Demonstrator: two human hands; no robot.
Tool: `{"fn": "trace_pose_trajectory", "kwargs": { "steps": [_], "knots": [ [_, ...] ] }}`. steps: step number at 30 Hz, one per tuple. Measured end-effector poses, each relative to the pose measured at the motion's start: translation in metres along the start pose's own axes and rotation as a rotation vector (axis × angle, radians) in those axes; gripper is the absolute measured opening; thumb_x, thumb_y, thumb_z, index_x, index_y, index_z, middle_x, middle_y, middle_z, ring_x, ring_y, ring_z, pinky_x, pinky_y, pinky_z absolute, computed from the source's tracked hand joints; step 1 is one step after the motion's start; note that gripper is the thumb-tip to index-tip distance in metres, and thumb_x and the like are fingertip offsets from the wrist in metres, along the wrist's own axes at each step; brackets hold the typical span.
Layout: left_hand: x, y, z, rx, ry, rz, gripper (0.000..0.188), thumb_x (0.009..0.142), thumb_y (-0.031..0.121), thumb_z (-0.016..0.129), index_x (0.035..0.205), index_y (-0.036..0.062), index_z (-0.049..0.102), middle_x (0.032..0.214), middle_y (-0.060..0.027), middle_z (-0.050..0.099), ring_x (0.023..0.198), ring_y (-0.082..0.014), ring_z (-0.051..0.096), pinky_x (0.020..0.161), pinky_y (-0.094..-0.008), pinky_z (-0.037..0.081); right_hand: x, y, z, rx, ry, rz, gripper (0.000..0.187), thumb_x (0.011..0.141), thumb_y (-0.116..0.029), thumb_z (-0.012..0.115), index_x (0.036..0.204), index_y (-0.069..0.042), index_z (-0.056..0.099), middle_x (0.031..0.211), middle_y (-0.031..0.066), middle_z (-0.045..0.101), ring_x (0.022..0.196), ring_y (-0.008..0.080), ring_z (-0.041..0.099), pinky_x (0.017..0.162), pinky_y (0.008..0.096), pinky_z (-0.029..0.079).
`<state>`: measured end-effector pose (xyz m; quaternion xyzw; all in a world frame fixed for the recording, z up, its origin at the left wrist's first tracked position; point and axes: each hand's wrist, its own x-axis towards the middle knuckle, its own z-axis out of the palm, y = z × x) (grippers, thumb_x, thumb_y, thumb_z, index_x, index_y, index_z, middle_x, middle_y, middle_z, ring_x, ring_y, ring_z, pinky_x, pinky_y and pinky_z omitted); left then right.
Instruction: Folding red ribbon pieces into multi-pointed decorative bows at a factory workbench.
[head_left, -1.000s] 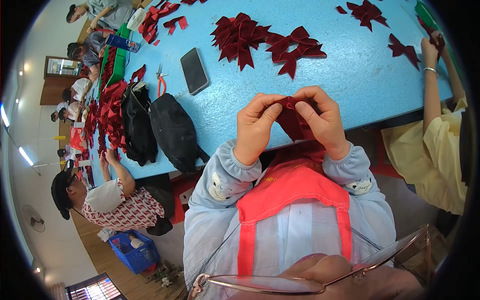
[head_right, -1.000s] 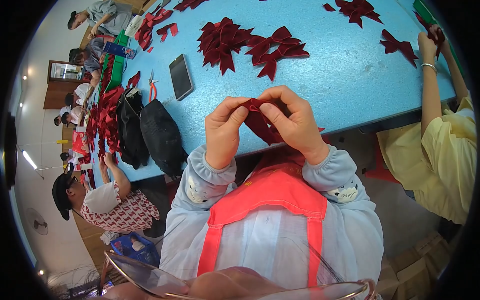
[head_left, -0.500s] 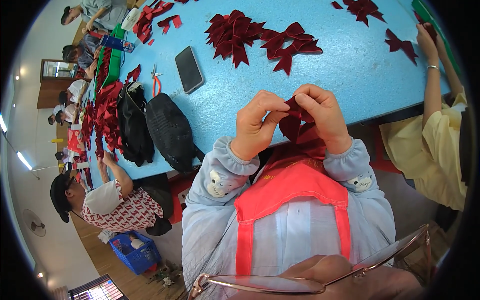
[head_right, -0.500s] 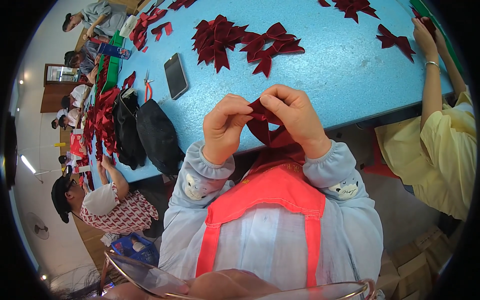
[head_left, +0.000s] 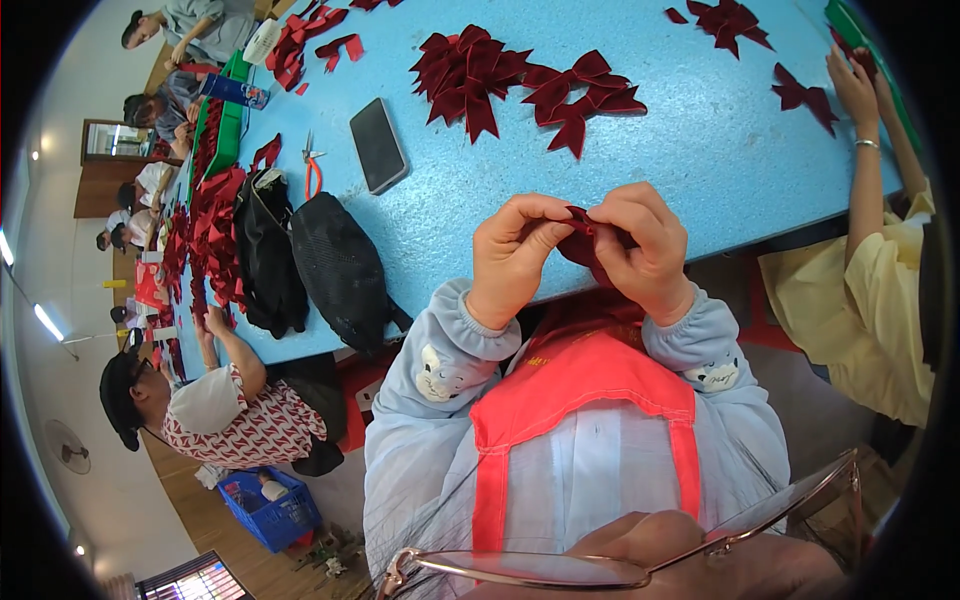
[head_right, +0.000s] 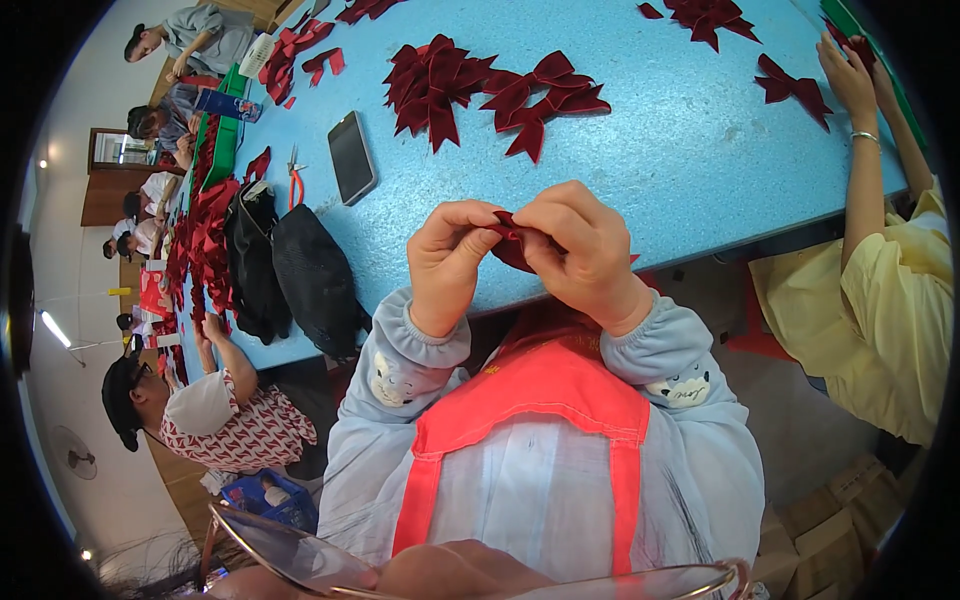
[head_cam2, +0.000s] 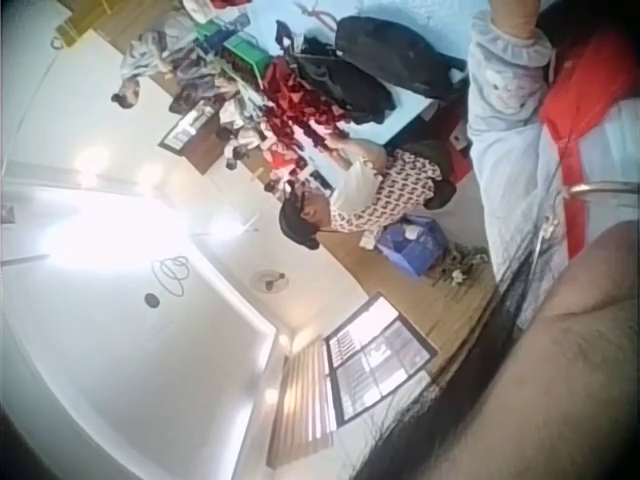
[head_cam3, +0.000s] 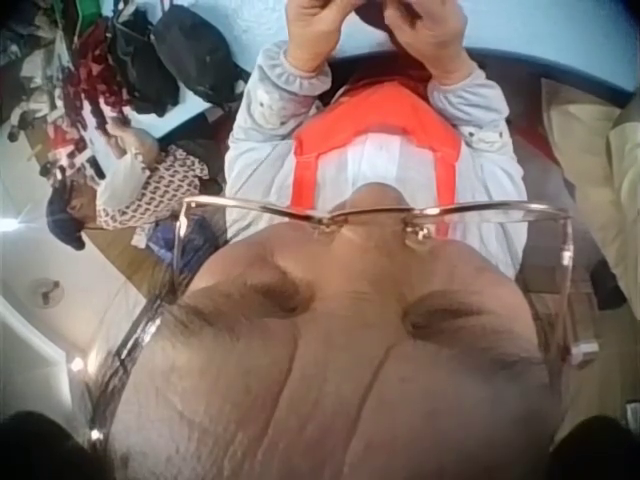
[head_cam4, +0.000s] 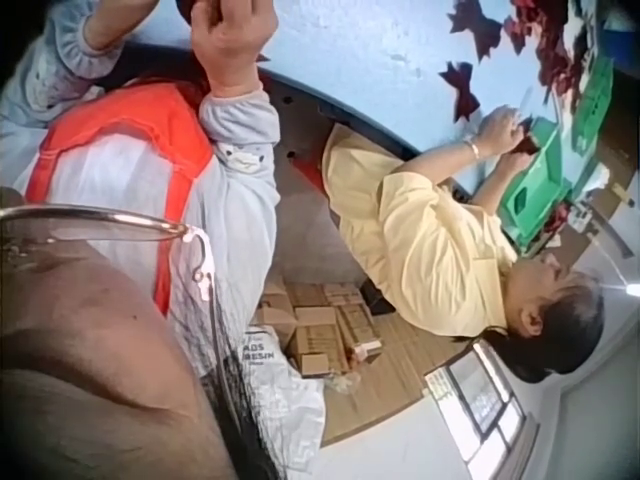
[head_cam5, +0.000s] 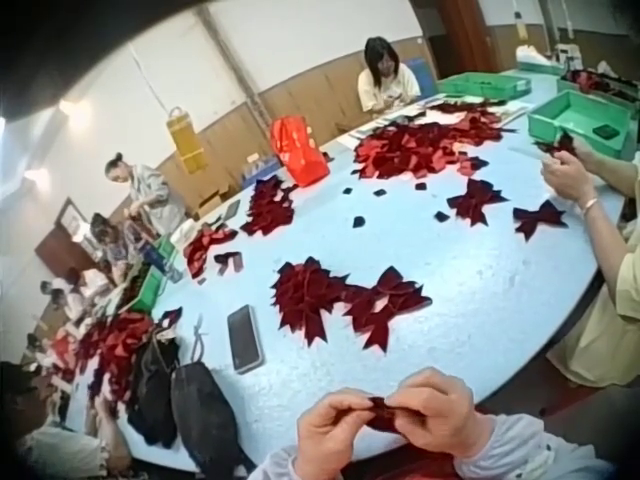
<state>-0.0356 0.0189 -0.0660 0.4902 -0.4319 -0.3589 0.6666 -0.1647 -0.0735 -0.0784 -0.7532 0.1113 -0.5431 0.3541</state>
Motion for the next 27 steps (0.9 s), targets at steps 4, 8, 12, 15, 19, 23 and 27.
{"fn": "trace_pose_trajectory", "kwargs": {
  "steps": [4,8,12,15,19,23,27],
  "knots": [
    [0.003,0.002,-0.004,-0.056,-0.024,-0.080,0.011,0.085,-0.004,0.056,0.095,-0.0011,0.058,0.093,-0.0071,0.063,0.083,-0.0125,0.059,0.073,-0.0238,0.049,0.002,0.006,-0.010,-0.143,-0.104,-0.199,0.037,0.061,0.009,0.063,0.096,-0.004,0.062,0.084,0.0073,0.054,0.065,0.0191,0.053,0.053,0.0274,0.042],
    [0.008,0.007,-0.009,-0.136,-0.082,-0.186,0.011,0.084,-0.004,0.057,0.095,-0.0008,0.058,0.094,-0.0076,0.063,0.084,-0.0131,0.059,0.074,-0.0247,0.049,0.001,0.012,-0.017,-0.224,-0.176,-0.280,0.040,0.060,0.004,0.066,0.098,-0.006,0.065,0.086,0.0065,0.053,0.064,0.0187,0.053,0.050,0.0280,0.042],
    [0.012,0.007,-0.015,-0.200,-0.112,-0.260,0.011,0.084,-0.002,0.058,0.095,-0.0002,0.059,0.094,-0.0077,0.063,0.085,-0.0134,0.058,0.075,-0.0261,0.049,0.007,0.010,-0.021,-0.261,-0.186,-0.308,0.033,0.062,0.000,0.066,0.094,-0.007,0.067,0.088,0.0060,0.053,0.063,0.0180,0.052,0.049,0.0277,0.041],
    [0.014,0.011,-0.013,-0.266,-0.115,-0.317,0.012,0.083,-0.001,0.059,0.096,0.0000,0.059,0.094,-0.0076,0.063,0.085,-0.0134,0.058,0.076,-0.0267,0.048,0.007,0.008,-0.021,-0.286,-0.190,-0.308,0.030,0.063,-0.001,0.067,0.092,-0.007,0.067,0.088,0.0057,0.053,0.062,0.0180,0.052,0.049,0.0277,0.041],
    [0.014,0.015,-0.006,-0.268,-0.078,-0.333,0.013,0.083,0.000,0.060,0.096,0.0000,0.058,0.094,-0.0079,0.063,0.085,-0.0134,0.058,0.076,-0.0269,0.048,0.007,0.006,-0.021,-0.288,-0.193,-0.302,0.028,0.062,-0.001,0.066,0.090,-0.007,0.067,0.090,0.0058,0.054,0.062,0.0177,0.052,0.049,0.0279,0.041],
    [0.012,0.014,-0.002,-0.272,-0.037,-0.341,0.012,0.083,0.000,0.060,0.096,-0.0001,0.058,0.095,-0.0088,0.063,0.084,-0.0131,0.058,0.075,-0.0264,0.047,0.007,0.009,-0.022,-0.218,-0.187,-0.287,0.028,0.064,0.002,0.064,0.091,-0.006,0.066,0.093,0.0068,0.055,0.062,0.0182,0.052,0.050,0.0273,0.041],
    [0.012,0.013,-0.004,-0.276,-0.021,-0.286,0.012,0.083,0.000,0.060,0.095,-0.0002,0.058,0.095,-0.0097,0.063,0.082,-0.0129,0.058,0.073,-0.0261,0.047,0.002,0.001,-0.024,-0.006,-0.135,-0.071,0.024,0.071,0.002,0.060,0.094,-0.005,0.064,0.094,0.0075,0.057,0.065,0.0170,0.053,0.055,0.0257,0.042]
  ]
}}
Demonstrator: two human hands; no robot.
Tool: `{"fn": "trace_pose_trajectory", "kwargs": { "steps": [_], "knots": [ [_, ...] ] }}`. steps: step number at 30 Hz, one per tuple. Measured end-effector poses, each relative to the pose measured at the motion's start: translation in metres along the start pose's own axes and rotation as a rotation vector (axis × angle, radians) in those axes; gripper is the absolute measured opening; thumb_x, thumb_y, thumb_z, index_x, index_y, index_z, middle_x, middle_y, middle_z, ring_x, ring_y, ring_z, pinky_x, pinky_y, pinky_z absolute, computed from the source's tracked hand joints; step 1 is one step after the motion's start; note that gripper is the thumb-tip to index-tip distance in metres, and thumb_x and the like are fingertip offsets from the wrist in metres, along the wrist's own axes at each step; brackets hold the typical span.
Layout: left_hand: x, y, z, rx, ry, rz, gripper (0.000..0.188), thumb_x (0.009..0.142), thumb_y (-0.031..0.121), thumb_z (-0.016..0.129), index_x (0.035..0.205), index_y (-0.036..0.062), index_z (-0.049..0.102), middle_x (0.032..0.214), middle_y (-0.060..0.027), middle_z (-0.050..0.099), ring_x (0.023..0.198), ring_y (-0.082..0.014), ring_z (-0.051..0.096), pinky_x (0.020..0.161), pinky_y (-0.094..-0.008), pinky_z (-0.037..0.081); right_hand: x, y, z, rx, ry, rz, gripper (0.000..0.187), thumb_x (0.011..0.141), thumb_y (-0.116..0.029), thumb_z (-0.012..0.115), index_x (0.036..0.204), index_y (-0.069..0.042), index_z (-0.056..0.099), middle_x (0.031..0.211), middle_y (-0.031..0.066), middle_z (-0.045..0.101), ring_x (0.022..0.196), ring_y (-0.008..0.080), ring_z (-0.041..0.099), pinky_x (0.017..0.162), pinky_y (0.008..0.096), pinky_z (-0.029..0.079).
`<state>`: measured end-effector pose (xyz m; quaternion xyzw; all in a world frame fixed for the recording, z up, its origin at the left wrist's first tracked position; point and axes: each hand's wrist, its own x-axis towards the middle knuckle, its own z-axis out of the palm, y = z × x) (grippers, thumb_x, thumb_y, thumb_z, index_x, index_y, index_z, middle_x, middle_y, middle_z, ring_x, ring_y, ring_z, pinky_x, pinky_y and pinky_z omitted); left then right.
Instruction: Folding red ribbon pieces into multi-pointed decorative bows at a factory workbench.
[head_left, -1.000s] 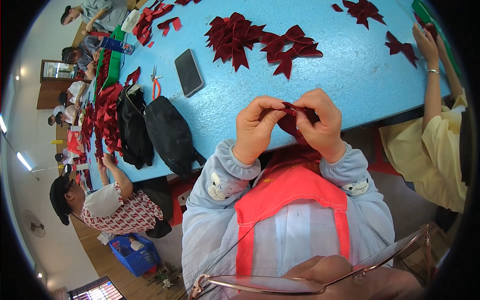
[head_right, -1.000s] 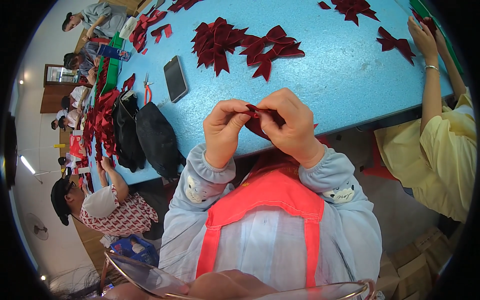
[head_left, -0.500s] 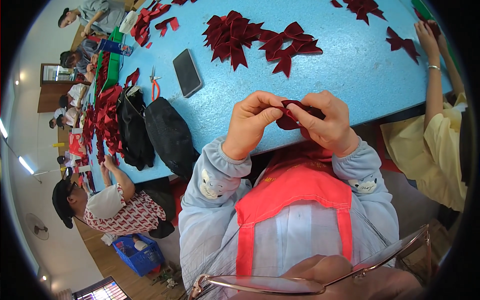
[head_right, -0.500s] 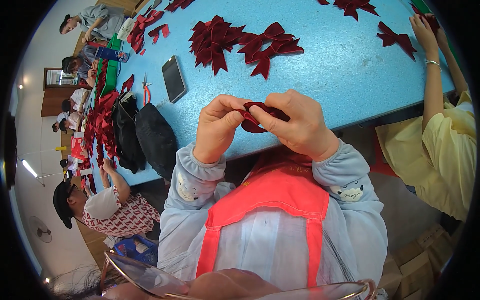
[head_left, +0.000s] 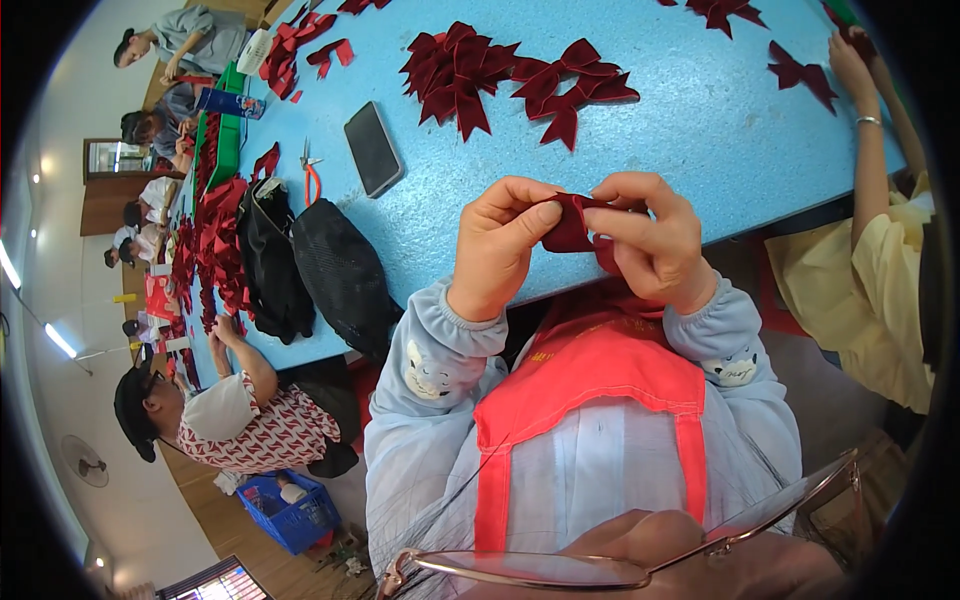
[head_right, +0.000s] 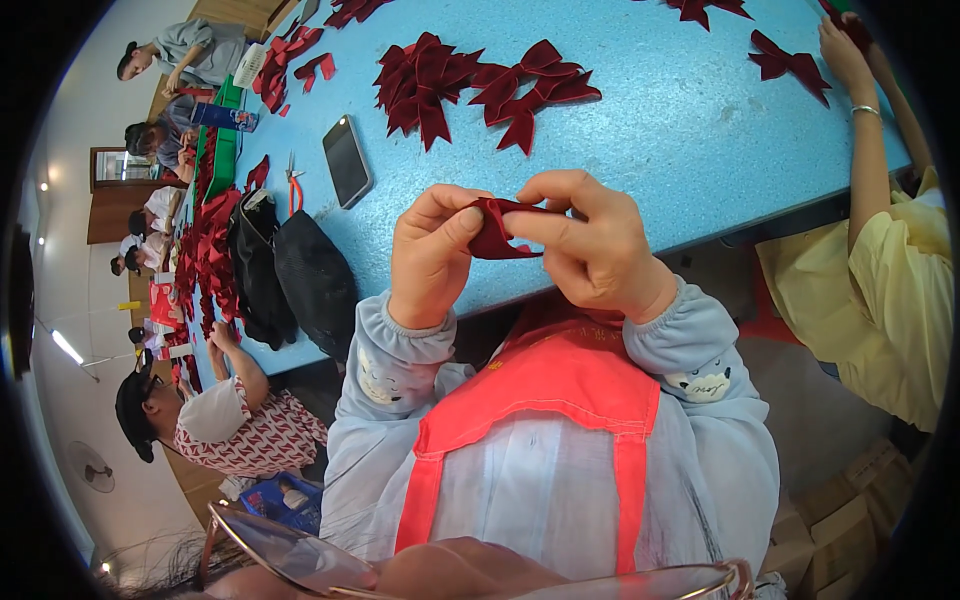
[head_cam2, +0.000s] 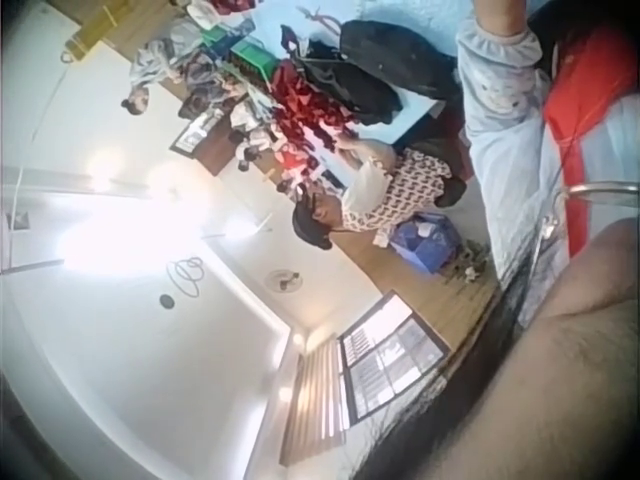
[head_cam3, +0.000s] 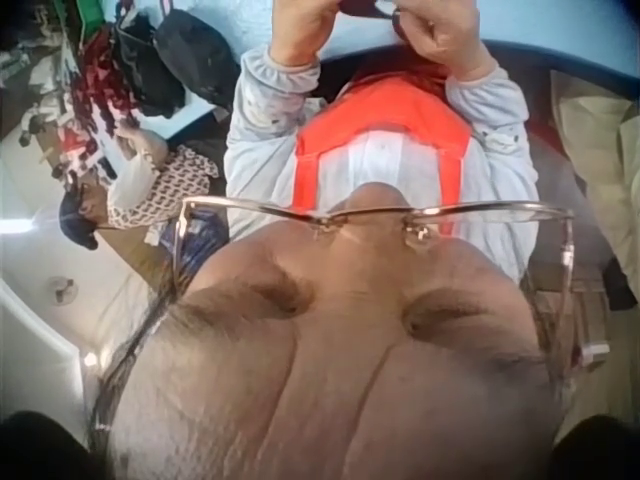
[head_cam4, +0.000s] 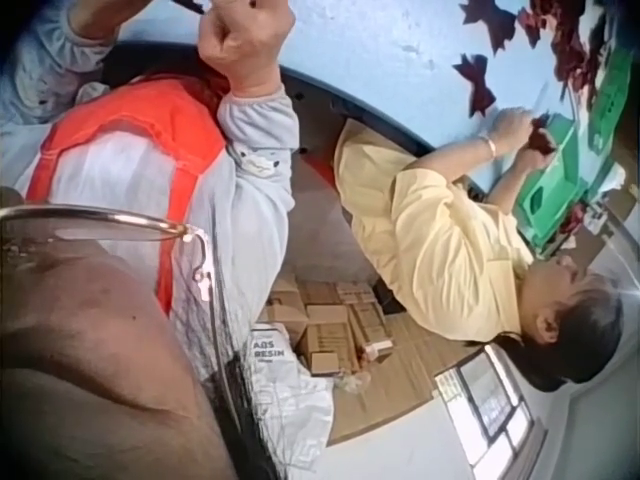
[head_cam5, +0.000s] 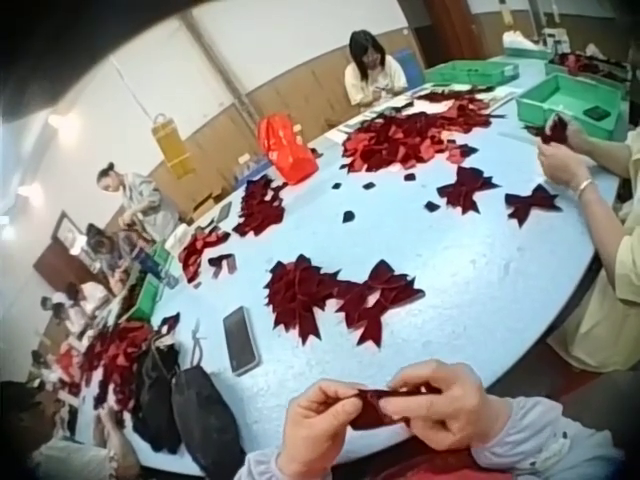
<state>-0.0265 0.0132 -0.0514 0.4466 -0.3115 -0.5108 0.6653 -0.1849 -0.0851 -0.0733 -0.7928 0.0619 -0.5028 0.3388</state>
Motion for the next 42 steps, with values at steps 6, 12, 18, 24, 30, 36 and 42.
{"fn": "trace_pose_trajectory", "kwargs": {
  "steps": [6,12,18,24,30,36,42],
  "knots": [
    [-0.002,0.008,-0.003,0.186,-0.063,0.138,0.011,0.082,-0.003,0.059,0.093,-0.0018,0.058,0.095,-0.0117,0.062,0.081,-0.0142,0.059,0.072,-0.0258,0.049,0.001,-0.008,-0.009,0.547,0.001,0.569,0.015,0.084,-0.007,0.055,0.097,-0.001,0.060,0.092,0.0062,0.058,0.074,0.0120,0.054,0.065,0.0232,0.043],
    [0.001,0.020,-0.006,0.268,-0.233,0.203,0.012,0.081,-0.008,0.058,0.093,-0.0035,0.057,0.097,-0.0143,0.061,0.084,-0.0164,0.060,0.072,-0.0262,0.051,0.004,0.004,-0.006,0.574,-0.263,0.547,0.018,0.087,-0.012,0.053,0.100,0.001,0.058,0.090,0.0041,0.059,0.079,0.0086,0.053,0.069,0.0231,0.043],
    [0.000,0.036,0.000,0.379,-0.195,0.254,0.010,0.080,-0.006,0.059,0.089,-0.0019,0.057,0.094,-0.0149,0.061,0.081,-0.0175,0.059,0.070,-0.0262,0.048,0.016,-0.012,0.001,0.904,-0.212,0.745,0.019,0.085,-0.003,0.054,0.103,0.001,0.057,0.092,0.0049,0.059,0.080,0.0089,0.054,0.068,0.0222,0.044],
    [-0.004,0.044,-0.006,0.332,-0.114,0.249,0.012,0.080,-0.007,0.059,0.091,-0.0027,0.057,0.096,-0.0132,0.061,0.082,-0.0148,0.060,0.073,-0.0254,0.049,0.037,-0.017,0.001,0.363,-0.196,0.310,0.018,0.083,0.000,0.055,0.101,0.000,0.057,0.085,0.0056,0.057,0.074,0.0122,0.055,0.062,0.0227,0.044],
    [-0.008,0.035,-0.010,0.244,-0.038,0.297,0.012,0.080,-0.006,0.061,0.091,-0.0021,0.057,0.095,-0.0106,0.062,0.082,-0.0119,0.059,0.073,-0.0237,0.049,0.044,-0.013,0.004,0.104,-0.205,0.104,0.016,0.083,-0.002,0.057,0.099,-0.001,0.058,0.076,0.0039,0.055,0.066,0.0138,0.053,0.056,0.0236,0.042],
    [-0.008,0.025,-0.007,0.166,0.132,0.280,0.010,0.081,-0.003,0.061,0.090,-0.0005,0.057,0.088,-0.0063,0.063,0.076,-0.0086,0.058,0.068,-0.0219,0.048,0.047,-0.022,0.016,0.250,-0.170,0.398,0.013,0.080,-0.003,0.061,0.092,0.002,0.059,0.072,0.0043,0.056,0.061,0.0107,0.049,0.053,0.0240,0.039],
    [-0.012,0.027,-0.006,0.270,0.177,0.244,0.009,0.083,0.001,0.061,0.091,0.0003,0.057,0.080,-0.0033,0.062,0.072,-0.0072,0.057,0.063,-0.0211,0.047,0.052,-0.020,0.017,0.143,-0.188,0.392,0.010,0.079,-0.004,0.063,0.085,0.003,0.060,0.070,0.0052,0.057,0.059,0.0093,0.048,0.052,0.0241,0.039]
  ]
}}
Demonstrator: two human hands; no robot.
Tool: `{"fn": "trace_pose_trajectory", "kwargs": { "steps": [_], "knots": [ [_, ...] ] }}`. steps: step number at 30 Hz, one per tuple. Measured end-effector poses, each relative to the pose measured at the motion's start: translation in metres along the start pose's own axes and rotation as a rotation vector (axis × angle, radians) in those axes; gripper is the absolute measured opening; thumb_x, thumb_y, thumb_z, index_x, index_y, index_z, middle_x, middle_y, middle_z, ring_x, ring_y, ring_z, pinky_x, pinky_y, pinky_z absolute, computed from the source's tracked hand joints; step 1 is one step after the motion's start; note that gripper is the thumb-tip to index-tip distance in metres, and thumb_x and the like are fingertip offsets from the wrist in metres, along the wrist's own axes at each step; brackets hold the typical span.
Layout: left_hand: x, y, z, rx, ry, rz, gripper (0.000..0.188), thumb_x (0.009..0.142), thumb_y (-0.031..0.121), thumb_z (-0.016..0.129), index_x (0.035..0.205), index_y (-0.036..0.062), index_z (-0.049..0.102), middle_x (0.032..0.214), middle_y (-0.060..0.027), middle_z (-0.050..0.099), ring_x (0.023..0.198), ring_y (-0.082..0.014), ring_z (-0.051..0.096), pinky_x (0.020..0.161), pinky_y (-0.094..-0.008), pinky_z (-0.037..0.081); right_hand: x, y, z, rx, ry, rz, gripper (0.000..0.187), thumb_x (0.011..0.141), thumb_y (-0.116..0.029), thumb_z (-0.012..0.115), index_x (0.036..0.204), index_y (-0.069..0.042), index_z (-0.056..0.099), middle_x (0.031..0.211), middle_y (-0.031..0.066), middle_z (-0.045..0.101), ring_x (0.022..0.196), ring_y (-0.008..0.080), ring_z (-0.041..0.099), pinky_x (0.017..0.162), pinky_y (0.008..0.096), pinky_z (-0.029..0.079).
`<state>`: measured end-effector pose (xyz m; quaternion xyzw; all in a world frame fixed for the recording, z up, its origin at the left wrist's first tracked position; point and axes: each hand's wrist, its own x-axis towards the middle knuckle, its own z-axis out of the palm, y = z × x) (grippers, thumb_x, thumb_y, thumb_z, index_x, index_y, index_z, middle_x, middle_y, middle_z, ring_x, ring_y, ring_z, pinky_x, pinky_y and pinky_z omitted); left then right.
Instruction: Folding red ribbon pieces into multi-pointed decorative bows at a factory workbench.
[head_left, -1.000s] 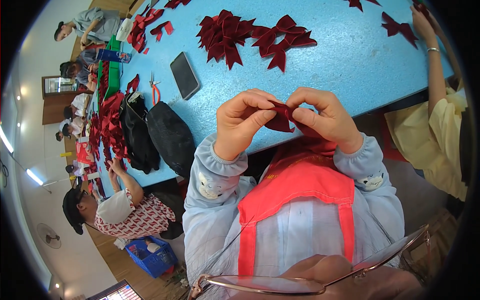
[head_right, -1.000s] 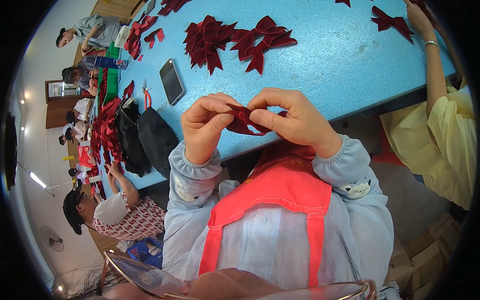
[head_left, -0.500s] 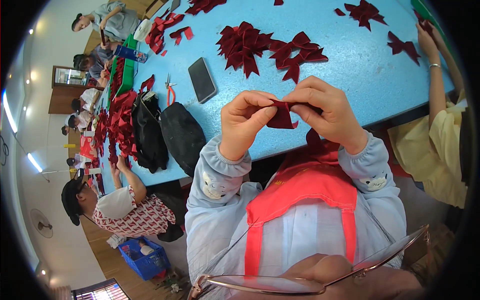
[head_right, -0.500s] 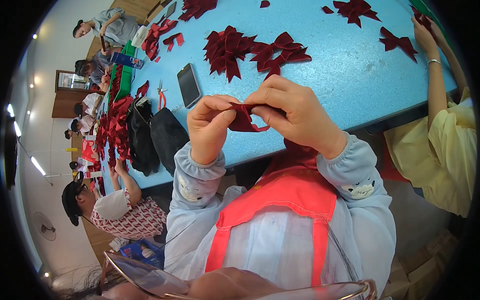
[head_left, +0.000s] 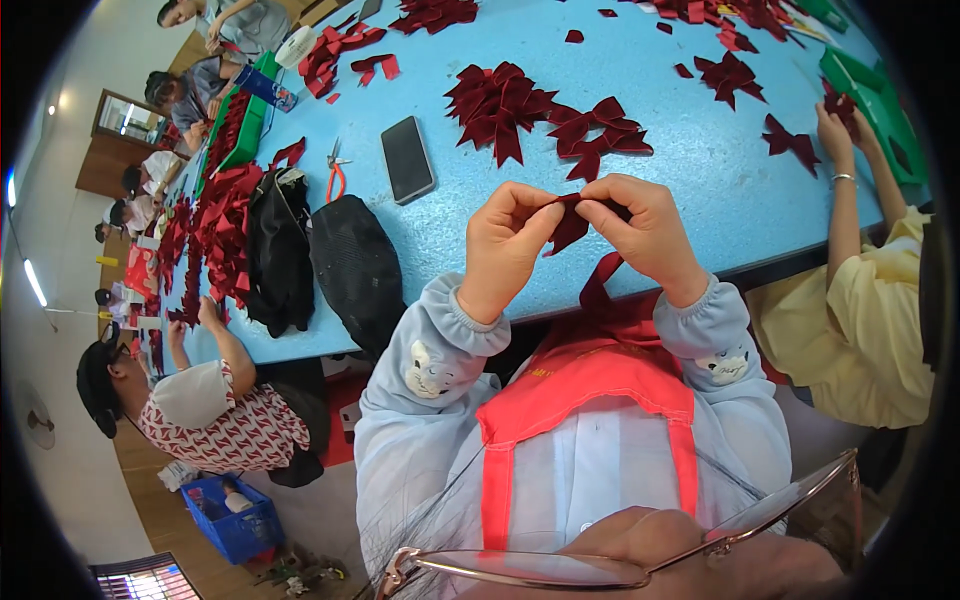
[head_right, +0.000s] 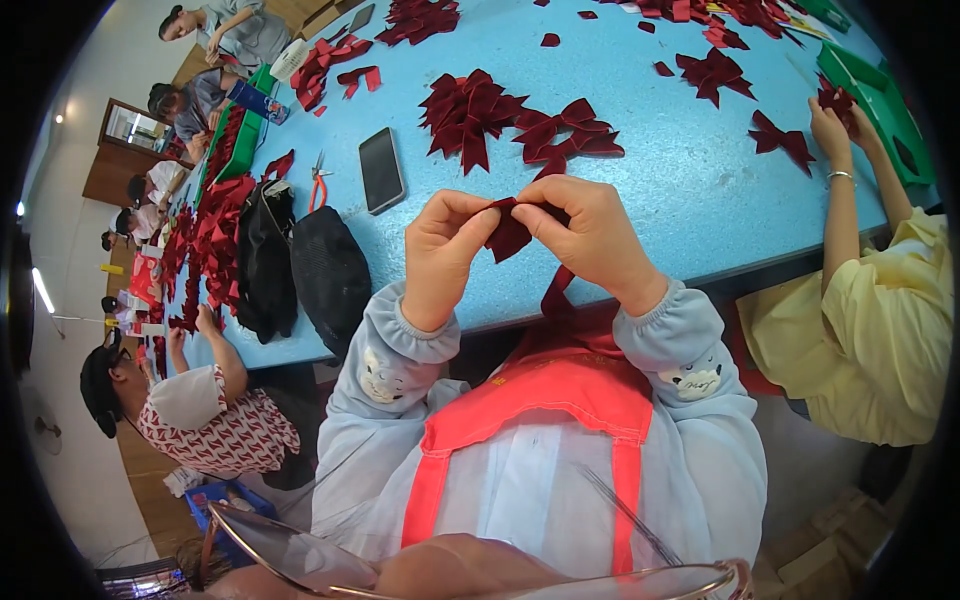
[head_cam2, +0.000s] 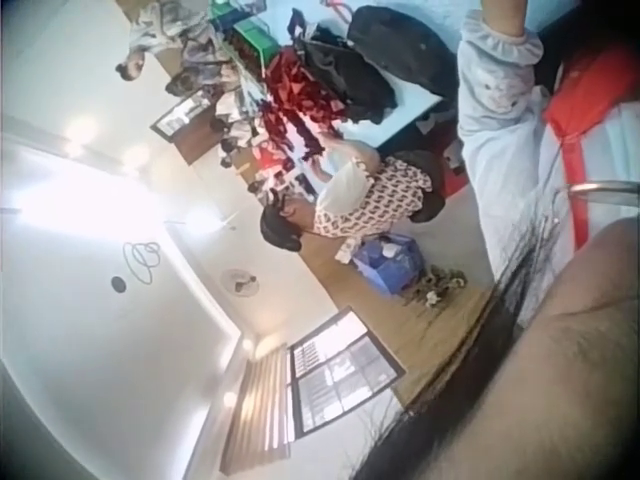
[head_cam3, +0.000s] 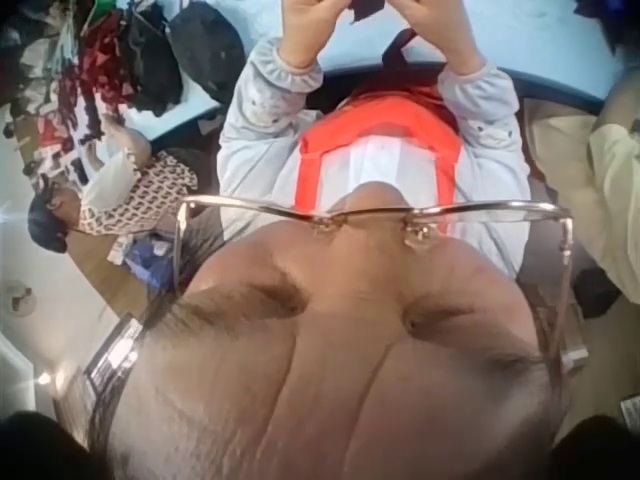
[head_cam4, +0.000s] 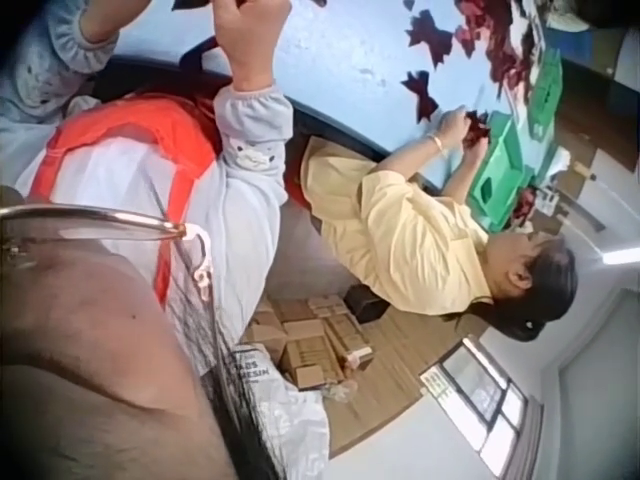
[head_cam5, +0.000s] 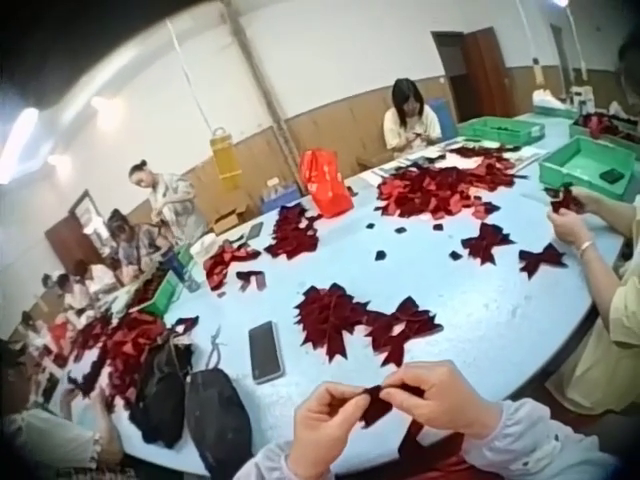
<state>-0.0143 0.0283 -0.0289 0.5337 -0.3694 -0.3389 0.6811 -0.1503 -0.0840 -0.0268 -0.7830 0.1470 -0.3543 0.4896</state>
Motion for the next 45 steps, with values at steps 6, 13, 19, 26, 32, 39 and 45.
{"fn": "trace_pose_trajectory", "kwargs": {
  "steps": [6,13,19,26,32,39,45],
  "knots": [
    [0.002,0.016,0.002,0.189,-0.129,-0.060,0.015,0.082,0.002,0.062,0.095,-0.0036,0.058,0.080,-0.0065,0.063,0.070,-0.0090,0.058,0.062,-0.0221,0.047,0.000,0.006,-0.002,-0.057,-0.053,-0.064,0.006,0.078,-0.002,0.062,0.082,0.002,0.060,0.069,0.0058,0.057,0.059,0.0098,0.049,0.052,0.0242,0.039],
    [0.026,0.031,-0.009,0.397,-0.383,-0.294,0.016,0.082,0.004,0.062,0.095,-0.0051,0.059,0.083,-0.0083,0.064,0.075,-0.0119,0.061,0.068,-0.0245,0.049,0.004,0.005,-0.011,-0.128,-0.179,-0.099,0.010,0.079,-0.001,0.059,0.088,0.000,0.059,0.068,0.0051,0.054,0.059,0.0088,0.048,0.052,0.0245,0.038],
    [0.039,0.054,-0.015,0.449,-0.467,-0.364,0.014,0.081,0.004,0.063,0.092,-0.0040,0.060,0.079,-0.0057,0.063,0.071,-0.0112,0.060,0.066,-0.0238,0.048,0.015,0.015,-0.036,0.210,-0.397,0.108,0.029,0.078,-0.003,0.059,0.107,-0.004,0.053,0.081,-0.0016,0.054,0.065,0.0067,0.048,0.055,0.0224,0.038],
    [0.048,0.075,-0.009,0.564,-0.498,-0.320,0.012,0.081,0.004,0.063,0.091,-0.0023,0.061,0.076,-0.0034,0.061,0.068,-0.0094,0.056,0.063,-0.0229,0.046,0.014,0.011,-0.037,0.325,-0.461,0.177,0.035,0.080,-0.010,0.060,0.113,-0.004,0.051,0.087,-0.0022,0.053,0.076,0.0070,0.048,0.066,0.0209,0.040],
    [0.056,0.082,-0.008,0.605,-0.537,-0.319,0.011,0.081,0.004,0.063,0.090,-0.0017,0.061,0.075,-0.0025,0.061,0.067,-0.0087,0.055,0.062,-0.0226,0.046,0.015,0.015,-0.042,0.297,-0.526,0.178,0.026,0.083,-0.014,0.060,0.107,-0.003,0.057,0.084,-0.0022,0.053,0.078,0.0079,0.048,0.070,0.0219,0.041],
    [0.060,0.086,-0.001,0.696,-0.595,-0.350,0.014,0.080,0.007,0.064,0.091,-0.0020,0.065,0.075,-0.0020,0.062,0.066,-0.0074,0.054,0.062,-0.0215,0.044,0.012,0.022,-0.038,0.188,-0.443,0.062,0.016,0.086,-0.014,0.057,0.093,0.000,0.061,0.072,-0.0008,0.052,0.065,0.0072,0.046,0.057,0.0219,0.039],
    [0.061,0.072,-0.001,0.733,-0.550,-0.342,0.015,0.080,0.008,0.064,0.092,-0.0020,0.065,0.075,-0.0022,0.062,0.066,-0.0075,0.054,0.061,-0.0217,0.044,0.011,0.022,-0.035,0.225,-0.371,0.204,0.014,0.085,-0.010,0.057,0.093,0.001,0.062,0.071,-0.0014,0.053,0.064,0.0066,0.046,0.057,0.0204,0.038]
  ]
}}
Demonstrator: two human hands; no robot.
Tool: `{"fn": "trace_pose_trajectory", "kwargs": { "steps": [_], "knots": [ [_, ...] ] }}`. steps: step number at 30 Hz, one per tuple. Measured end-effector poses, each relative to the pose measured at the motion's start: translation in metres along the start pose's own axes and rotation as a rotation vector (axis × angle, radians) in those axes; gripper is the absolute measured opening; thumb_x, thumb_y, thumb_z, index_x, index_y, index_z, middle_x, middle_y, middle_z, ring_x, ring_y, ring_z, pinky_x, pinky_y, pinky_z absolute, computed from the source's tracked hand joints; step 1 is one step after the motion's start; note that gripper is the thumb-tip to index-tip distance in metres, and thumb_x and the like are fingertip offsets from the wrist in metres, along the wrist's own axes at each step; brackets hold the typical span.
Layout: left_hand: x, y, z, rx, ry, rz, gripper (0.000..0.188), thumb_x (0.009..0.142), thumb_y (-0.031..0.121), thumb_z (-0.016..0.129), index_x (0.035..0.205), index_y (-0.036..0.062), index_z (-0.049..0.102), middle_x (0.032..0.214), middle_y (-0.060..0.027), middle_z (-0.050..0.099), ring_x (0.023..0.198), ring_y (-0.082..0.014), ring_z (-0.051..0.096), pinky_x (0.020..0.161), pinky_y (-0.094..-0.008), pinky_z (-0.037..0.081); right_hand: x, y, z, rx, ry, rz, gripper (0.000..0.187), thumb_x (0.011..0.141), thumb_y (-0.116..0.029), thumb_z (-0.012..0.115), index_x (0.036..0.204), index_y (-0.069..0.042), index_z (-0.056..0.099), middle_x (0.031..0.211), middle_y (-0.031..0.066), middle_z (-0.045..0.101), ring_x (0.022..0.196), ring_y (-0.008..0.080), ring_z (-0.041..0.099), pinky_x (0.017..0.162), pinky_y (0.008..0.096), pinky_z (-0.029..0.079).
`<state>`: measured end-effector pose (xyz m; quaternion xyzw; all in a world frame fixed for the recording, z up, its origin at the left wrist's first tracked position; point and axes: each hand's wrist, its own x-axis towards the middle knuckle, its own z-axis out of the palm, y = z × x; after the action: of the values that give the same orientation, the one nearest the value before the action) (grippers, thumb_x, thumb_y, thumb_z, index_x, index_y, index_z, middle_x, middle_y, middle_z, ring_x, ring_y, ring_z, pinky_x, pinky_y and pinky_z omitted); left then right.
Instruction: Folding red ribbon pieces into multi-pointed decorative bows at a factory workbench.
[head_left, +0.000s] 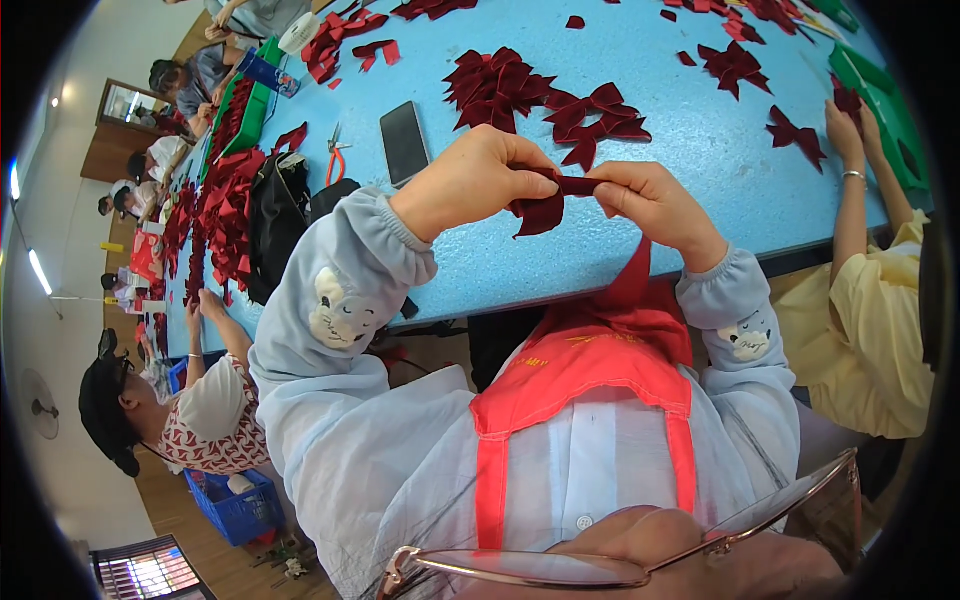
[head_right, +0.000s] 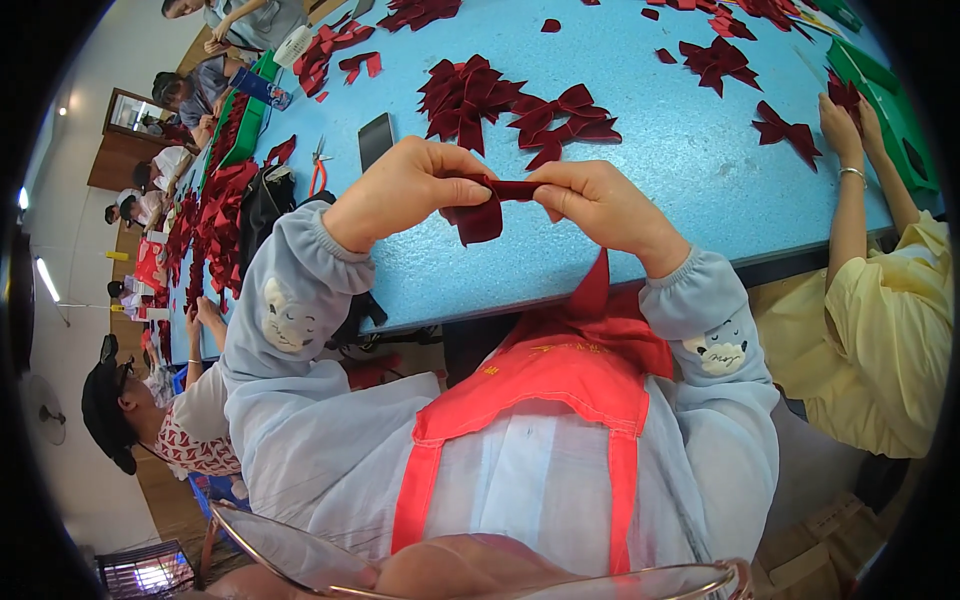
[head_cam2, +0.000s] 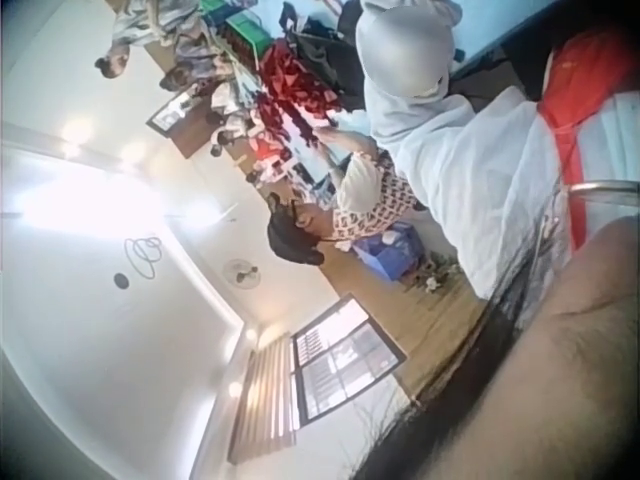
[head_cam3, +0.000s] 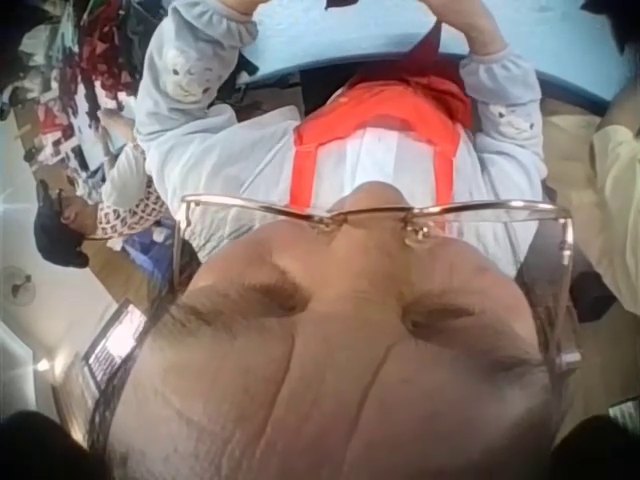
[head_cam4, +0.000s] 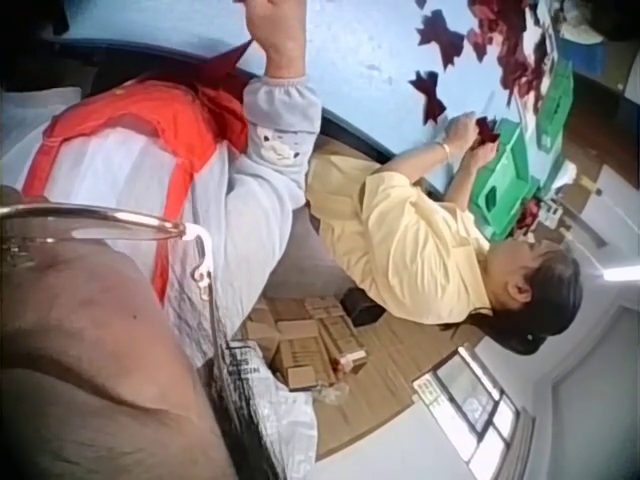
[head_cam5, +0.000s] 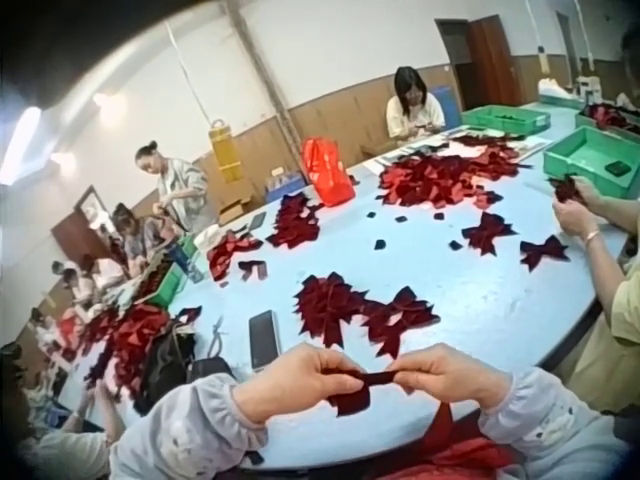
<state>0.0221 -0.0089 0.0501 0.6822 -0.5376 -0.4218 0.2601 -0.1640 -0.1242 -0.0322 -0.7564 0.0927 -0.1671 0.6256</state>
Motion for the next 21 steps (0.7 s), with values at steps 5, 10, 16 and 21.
{"fn": "trace_pose_trajectory", "kwargs": {
  "steps": [5,10,16,21],
  "knots": [
    [0.020,-0.015,0.008,0.048,0.153,0.007,0.015,0.080,0.009,0.062,0.088,-0.0030,0.064,0.072,-0.0032,0.062,0.064,-0.0089,0.056,0.058,-0.0231,0.045,0.005,0.005,0.005,-0.170,0.317,-0.068,0.011,0.080,-0.007,0.062,0.090,-0.001,0.062,0.069,0.0012,0.056,0.060,0.0088,0.049,0.054,0.0223,0.040],
    [0.052,-0.025,0.024,0.128,0.409,0.196,0.014,0.081,0.010,0.061,0.084,-0.0042,0.060,0.070,-0.0056,0.062,0.060,-0.0102,0.057,0.053,-0.0238,0.046,0.015,0.002,0.014,-0.740,0.734,-0.461,0.015,0.076,-0.005,0.065,0.090,-0.004,0.062,0.072,0.0070,0.060,0.060,0.0174,0.057,0.053,0.0282,0.044],
    [0.084,-0.021,0.044,0.017,0.632,0.345,0.014,0.084,0.010,0.057,0.085,-0.0043,0.057,0.071,-0.0071,0.062,0.059,-0.0103,0.057,0.052,-0.0243,0.046,0.019,-0.008,0.023,-1.002,0.834,-0.496,0.018,0.075,-0.005,0.065,0.093,-0.004,0.062,0.073,0.0088,0.059,0.061,0.0240,0.058,0.054,0.0323,0.045],
    [0.094,-0.013,0.055,-0.456,0.638,0.291,0.012,0.085,0.008,0.054,0.089,-0.0022,0.057,0.076,-0.0078,0.062,0.062,-0.0129,0.058,0.055,-0.0263,0.049,0.022,-0.005,0.030,-1.037,0.889,-0.459,0.024,0.075,-0.006,0.064,0.099,-0.005,0.063,0.071,0.0072,0.058,0.061,0.0229,0.058,0.052,0.0323,0.045]
  ]
}}
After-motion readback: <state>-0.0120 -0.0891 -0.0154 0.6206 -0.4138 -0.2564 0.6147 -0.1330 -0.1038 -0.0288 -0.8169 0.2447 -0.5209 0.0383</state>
